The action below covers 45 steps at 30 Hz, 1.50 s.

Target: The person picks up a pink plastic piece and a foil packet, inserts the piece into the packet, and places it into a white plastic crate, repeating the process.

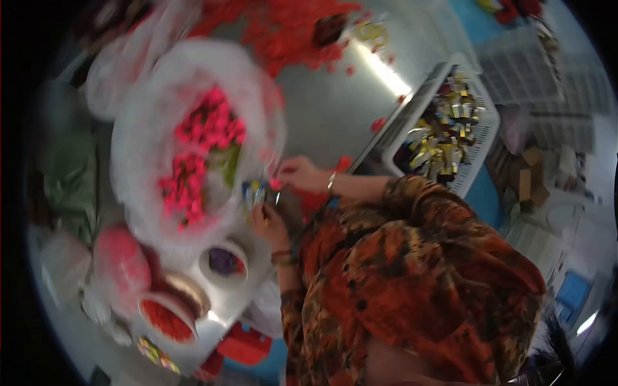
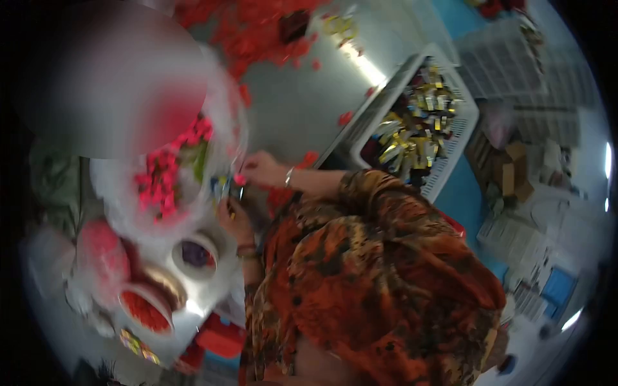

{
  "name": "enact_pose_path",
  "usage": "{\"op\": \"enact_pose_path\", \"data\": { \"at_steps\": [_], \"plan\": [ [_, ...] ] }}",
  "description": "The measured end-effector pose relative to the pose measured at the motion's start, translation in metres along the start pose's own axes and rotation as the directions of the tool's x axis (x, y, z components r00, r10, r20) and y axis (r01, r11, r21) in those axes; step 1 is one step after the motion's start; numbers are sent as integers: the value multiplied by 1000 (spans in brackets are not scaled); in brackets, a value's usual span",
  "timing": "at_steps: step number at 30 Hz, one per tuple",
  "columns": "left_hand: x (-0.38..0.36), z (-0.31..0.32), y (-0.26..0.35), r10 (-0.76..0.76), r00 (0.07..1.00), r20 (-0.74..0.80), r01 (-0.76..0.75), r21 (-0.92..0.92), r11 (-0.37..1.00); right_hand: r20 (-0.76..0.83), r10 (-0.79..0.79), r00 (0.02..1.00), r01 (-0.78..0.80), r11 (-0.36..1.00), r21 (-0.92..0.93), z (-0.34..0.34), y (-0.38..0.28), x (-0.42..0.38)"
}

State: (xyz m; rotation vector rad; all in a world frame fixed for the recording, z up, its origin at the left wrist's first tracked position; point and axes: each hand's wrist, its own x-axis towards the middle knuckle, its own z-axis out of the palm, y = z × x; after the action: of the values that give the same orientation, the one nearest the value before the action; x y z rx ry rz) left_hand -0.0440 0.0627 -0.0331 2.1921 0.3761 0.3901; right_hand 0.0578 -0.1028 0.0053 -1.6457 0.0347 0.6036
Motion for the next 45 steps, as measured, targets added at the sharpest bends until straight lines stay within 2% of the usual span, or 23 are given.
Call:
{"op": "enact_pose_path", "data": {
  "at_steps": [1,2,5,8,10,15,24,41,45],
  "plan": [
    [4,3,5,5,1000,20,-5,-8,1000,-48,-148,988,136,971,-198,-1,5,-1],
    [11,7,12,16,999,41,-15,-21,1000,-56,-253,966,223,920,-321,-1,5,-4],
    [33,29,47,83,992,99,-78,-53,996,-20,-379,925,335,841,-424,0,3,-4],
    [48,44,75,125,984,123,-116,-79,990,-5,-419,908,373,813,-447,1,1,-15],
    [52,48,88,147,980,134,-135,-96,986,-15,-427,904,386,832,-398,-6,-2,-19],
    [59,53,106,180,969,168,-158,-136,978,50,-411,910,387,799,-460,-27,-10,-28],
    [66,47,123,258,940,225,-216,-196,957,35,-426,904,378,758,-531,-46,-17,-52],
    [68,30,134,282,921,267,-211,-265,941,-5,-441,897,355,730,-585,-54,-24,-64],
    [65,27,135,283,920,273,-205,-281,938,-27,-384,923,298,756,-583,-53,-17,-54]
  ]
}}
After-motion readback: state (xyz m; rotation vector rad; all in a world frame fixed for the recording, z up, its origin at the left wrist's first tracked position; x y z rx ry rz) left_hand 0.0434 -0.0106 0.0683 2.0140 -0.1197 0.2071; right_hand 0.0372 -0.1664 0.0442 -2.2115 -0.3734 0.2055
